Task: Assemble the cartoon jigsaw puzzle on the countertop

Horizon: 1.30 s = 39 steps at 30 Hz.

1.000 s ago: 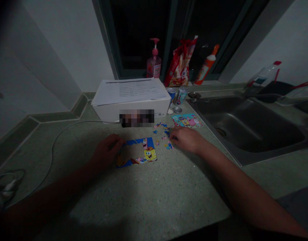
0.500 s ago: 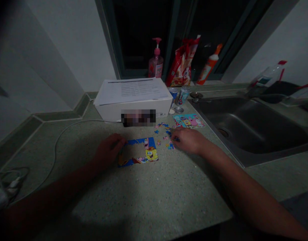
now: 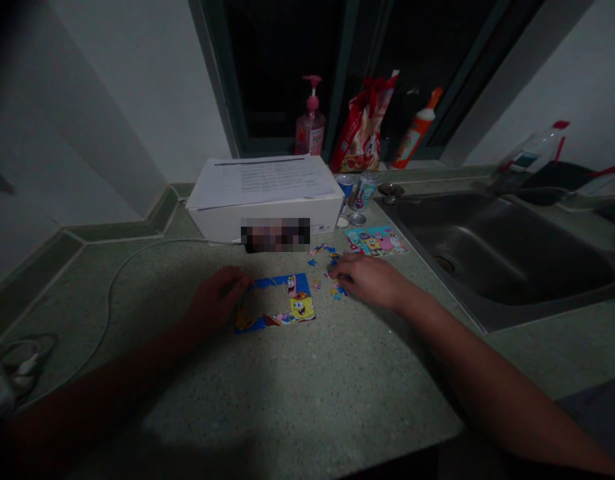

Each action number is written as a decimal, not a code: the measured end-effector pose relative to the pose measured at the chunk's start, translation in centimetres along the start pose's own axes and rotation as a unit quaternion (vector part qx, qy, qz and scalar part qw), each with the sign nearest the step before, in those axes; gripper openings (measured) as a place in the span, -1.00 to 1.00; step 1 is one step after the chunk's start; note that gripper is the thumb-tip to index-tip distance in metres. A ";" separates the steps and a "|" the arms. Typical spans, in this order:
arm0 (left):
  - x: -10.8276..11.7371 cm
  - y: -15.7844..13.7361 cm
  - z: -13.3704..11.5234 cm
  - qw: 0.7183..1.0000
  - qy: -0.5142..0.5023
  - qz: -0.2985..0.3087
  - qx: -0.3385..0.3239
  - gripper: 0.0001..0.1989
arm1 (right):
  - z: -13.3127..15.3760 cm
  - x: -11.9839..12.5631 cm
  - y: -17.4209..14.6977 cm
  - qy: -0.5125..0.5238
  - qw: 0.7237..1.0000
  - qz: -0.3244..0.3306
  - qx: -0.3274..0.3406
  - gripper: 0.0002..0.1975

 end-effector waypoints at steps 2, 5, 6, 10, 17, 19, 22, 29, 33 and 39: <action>0.0 0.0 -0.1 1.000 0.000 0.000 -0.003 -0.71 | -0.2 0.0 0.0 -0.011 1.000 -0.001 -0.009 -0.72; 0.0 0.1 -0.1 1.000 -0.002 0.002 -0.001 -0.71 | -0.4 0.1 0.0 -0.034 0.999 0.016 -0.019 -0.75; 0.0 0.1 -0.1 1.000 -0.004 0.003 0.001 -0.70 | -0.4 0.1 0.0 -0.038 0.999 0.023 -0.020 -0.77; 0.0 0.0 -0.1 1.000 -0.009 0.006 0.006 -0.71 | -0.3 0.0 0.0 -0.044 0.998 0.029 -0.027 -0.80; -0.1 0.1 0.1 1.000 -0.011 0.002 0.007 -0.70 | 0.0 0.2 0.0 -0.034 0.999 0.013 -0.021 -0.76; 0.0 0.1 0.1 1.000 -0.012 0.001 0.007 -0.71 | -0.1 0.3 0.0 -0.027 0.999 0.014 -0.016 -0.77; -0.1 0.0 0.1 1.000 -0.008 0.001 0.010 -0.71 | -0.3 0.4 -0.1 -0.019 1.000 0.015 -0.011 -0.75; 0.0 0.0 0.0 1.000 -0.001 0.002 0.005 -0.72 | -0.4 0.0 -0.3 0.015 1.000 0.023 -0.010 -0.73; 0.0 0.1 -0.1 1.000 -0.004 0.003 0.009 -0.72 | -0.4 0.2 -0.3 0.022 0.999 0.037 -0.008 -0.81; 0.0 0.0 0.0 1.000 -0.004 0.001 0.011 -0.71 | -1.4 0.5 -0.2 0.002 0.998 0.056 -0.031 -0.79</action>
Point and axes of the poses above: each hand's wrist, its own y-axis towards the middle knuckle, its own x-axis out of the back of the hand, z = x × y, the point moved 4 cm from there along y, towards the middle knuckle, and after that the axes turned 2 degrees about x, right-handed, at the moved point
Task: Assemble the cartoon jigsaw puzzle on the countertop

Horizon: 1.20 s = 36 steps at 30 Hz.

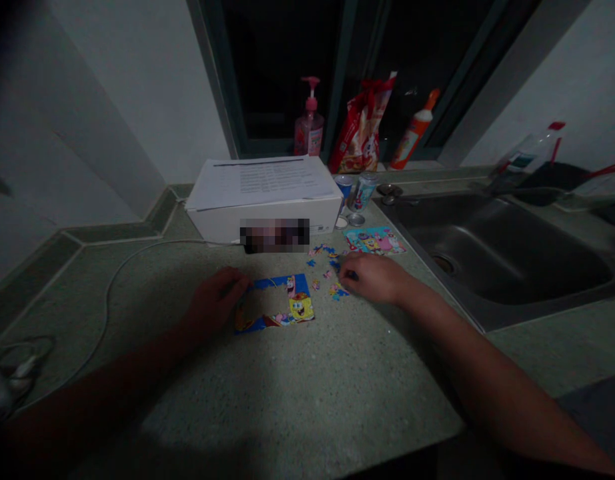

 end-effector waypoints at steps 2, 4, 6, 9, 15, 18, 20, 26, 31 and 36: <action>0.0 0.0 -0.1 1.000 0.000 0.001 0.000 -0.71 | -0.2 0.1 0.0 -0.003 1.000 -0.005 -0.006 -0.78; 0.1 -0.1 -0.2 1.000 0.000 0.003 0.001 -0.72 | 0.0 0.0 0.0 0.008 1.000 -0.009 0.005 -0.77; 0.2 -0.1 -0.4 1.000 0.000 0.005 0.000 -0.74 | 0.4 -0.1 0.0 0.025 0.999 -0.006 0.022 -0.75; 0.2 -0.2 -0.5 1.000 0.005 0.006 -0.001 -0.76 | 1.0 -0.1 0.0 0.038 0.999 -0.004 0.032 -0.76; 0.3 -0.1 -0.6 1.000 0.011 0.006 -0.002 -0.75 | 1.4 0.0 0.0 0.042 0.999 -0.008 0.032 -0.80; 0.2 -0.1 -0.6 1.000 0.011 0.005 0.000 -0.76 | 1.3 -0.2 0.0 0.045 0.998 -0.013 0.032 -0.83; 0.2 -0.1 -0.5 1.000 0.011 0.007 0.003 -0.76 | 1.1 -0.5 0.1 0.037 0.999 -0.016 0.026 -0.85; 0.1 -0.1 -0.2 1.000 0.007 0.004 -0.001 -0.72 | 1.3 -0.9 0.2 0.001 1.000 -0.017 -0.004 -0.83; 0.1 0.0 -0.2 1.000 0.008 0.000 0.000 -0.71 | 1.8 -0.9 0.3 -0.026 0.999 -0.024 -0.006 -0.82; 0.0 0.0 0.0 1.000 0.015 0.002 0.000 -0.72 | 1.9 -1.0 0.4 -0.035 0.999 -0.028 0.000 -0.80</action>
Point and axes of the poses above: each hand's wrist, its own y-axis towards the middle knuckle, its own x-axis out of the back of the hand, z = x × y, the point moved 4 cm from there along y, towards the middle knuckle, and after that the axes turned 2 degrees about x, right-handed, at the moved point
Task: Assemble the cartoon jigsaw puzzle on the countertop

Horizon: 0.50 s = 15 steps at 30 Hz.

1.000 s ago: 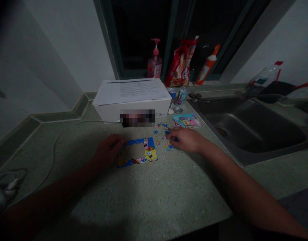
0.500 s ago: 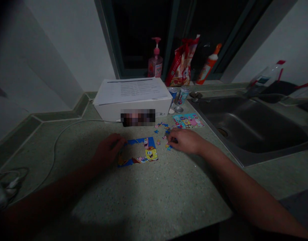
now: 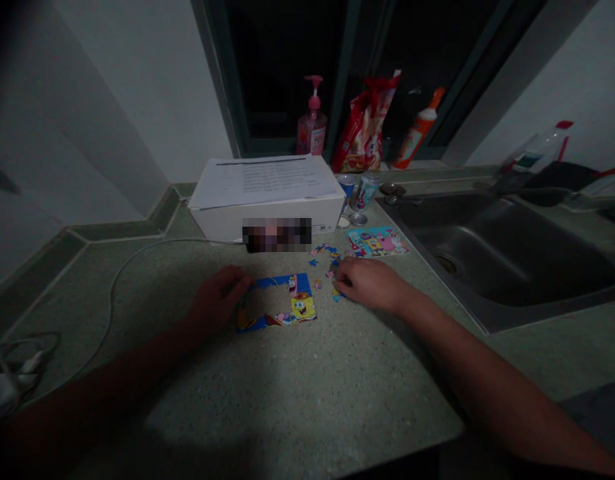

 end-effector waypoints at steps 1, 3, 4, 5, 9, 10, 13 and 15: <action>0.0 0.0 0.0 1.000 -0.001 -0.001 -0.002 -0.72 | -0.1 0.0 0.0 0.003 1.000 0.002 0.002 -0.80; 0.0 0.0 0.1 1.000 -0.004 -0.002 -0.008 -0.72 | -0.3 0.1 -0.1 0.009 1.000 0.009 -0.003 -0.80; 0.0 0.0 0.1 1.000 -0.006 -0.002 -0.010 -0.72 | -0.5 0.2 -0.1 0.011 1.000 0.014 -0.011 -0.79; 0.0 0.0 0.1 1.000 -0.007 -0.002 -0.011 -0.72 | -0.7 0.3 -0.2 0.011 1.000 0.016 -0.021 -0.78; -0.1 0.0 0.1 1.000 -0.005 0.002 -0.005 -0.71 | -1.3 0.9 -0.3 0.029 0.999 0.006 -0.015 -0.78; 0.0 0.0 0.1 1.000 -0.005 0.003 -0.004 -0.72 | -1.2 1.0 -0.4 0.040 0.999 0.003 0.001 -0.77; 0.0 0.0 0.1 1.000 -0.011 0.002 -0.006 -0.72 | -0.9 1.0 -0.4 0.069 0.997 0.006 0.036 -0.72; 0.0 0.0 0.0 1.000 -0.014 0.005 -0.006 -0.73 | -0.8 0.9 -0.4 0.075 0.996 0.010 0.039 -0.73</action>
Point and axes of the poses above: each hand's wrist, its own y-axis towards the middle knuckle, its own x-axis out of the back of the hand, z = x × y, the point moved 4 cm from there along y, towards the middle knuckle, and after that the axes turned 2 degrees about x, right-handed, at the moved point
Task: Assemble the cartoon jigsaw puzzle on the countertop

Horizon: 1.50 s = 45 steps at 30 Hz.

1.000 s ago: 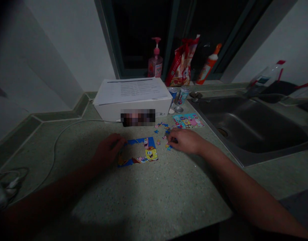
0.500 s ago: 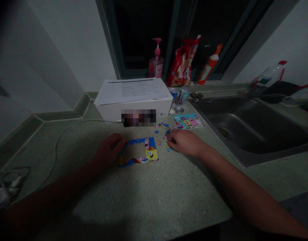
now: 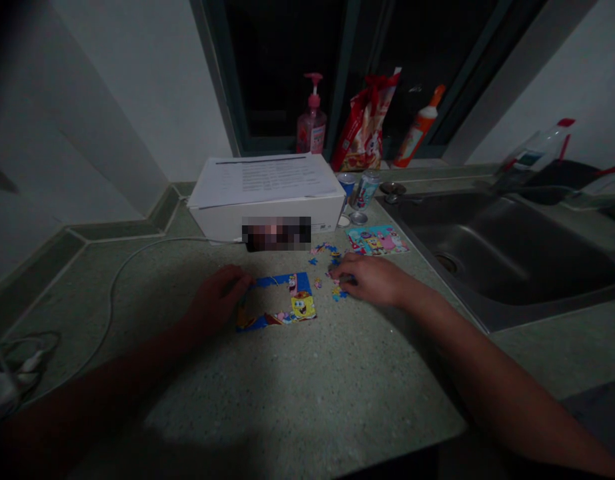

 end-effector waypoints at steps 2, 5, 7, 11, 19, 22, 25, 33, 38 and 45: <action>0.0 0.0 -0.1 1.000 0.001 0.002 0.003 -0.73 | 0.1 -0.1 0.0 -0.005 1.000 0.004 -0.004 -0.74; 0.0 -0.1 -0.2 1.000 0.007 0.001 0.006 -0.74 | 0.1 -0.2 0.0 -0.013 1.000 0.011 -0.007 -0.76; 0.0 0.0 -0.2 1.000 0.008 -0.001 0.005 -0.73 | -0.1 -0.2 0.0 -0.019 1.000 0.009 -0.007 -0.77; -0.1 0.0 -0.1 1.000 -0.001 -0.009 -0.006 -0.73 | -0.2 -0.5 0.1 -0.028 1.000 0.001 -0.008 -0.74; 0.0 0.0 -0.1 1.000 -0.009 -0.011 -0.010 -0.73 | 0.0 -0.6 0.1 -0.040 0.999 -0.021 -0.022 -0.74; 0.0 0.0 -0.2 1.000 -0.011 -0.007 -0.006 -0.73 | 0.1 -0.6 0.0 -0.038 0.999 -0.019 -0.026 -0.73; 0.0 0.0 -0.3 1.000 -0.003 -0.005 -0.001 -0.73 | 0.1 -0.6 0.0 -0.043 0.999 -0.014 -0.030 -0.73; 0.0 0.0 -0.2 1.000 0.003 -0.011 -0.011 -0.73 | 0.4 -1.0 0.2 -0.067 0.997 -0.017 -0.030 -0.75; 0.0 0.0 -0.2 1.000 0.000 -0.010 -0.015 -0.73 | 1.0 -0.9 0.2 -0.087 0.995 -0.019 -0.042 -0.75; 0.0 0.0 -0.4 1.000 0.000 -0.014 -0.016 -0.74 | 2.0 -0.2 0.2 -0.065 0.997 -0.033 -0.025 -0.76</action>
Point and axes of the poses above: each hand's wrist, its own y-axis towards the middle knuckle, its own x-axis out of the back of the hand, z = x × y, the point moved 4 cm from there along y, towards the middle knuckle, and after that the axes turned 2 degrees about x, right-handed, at the moved point
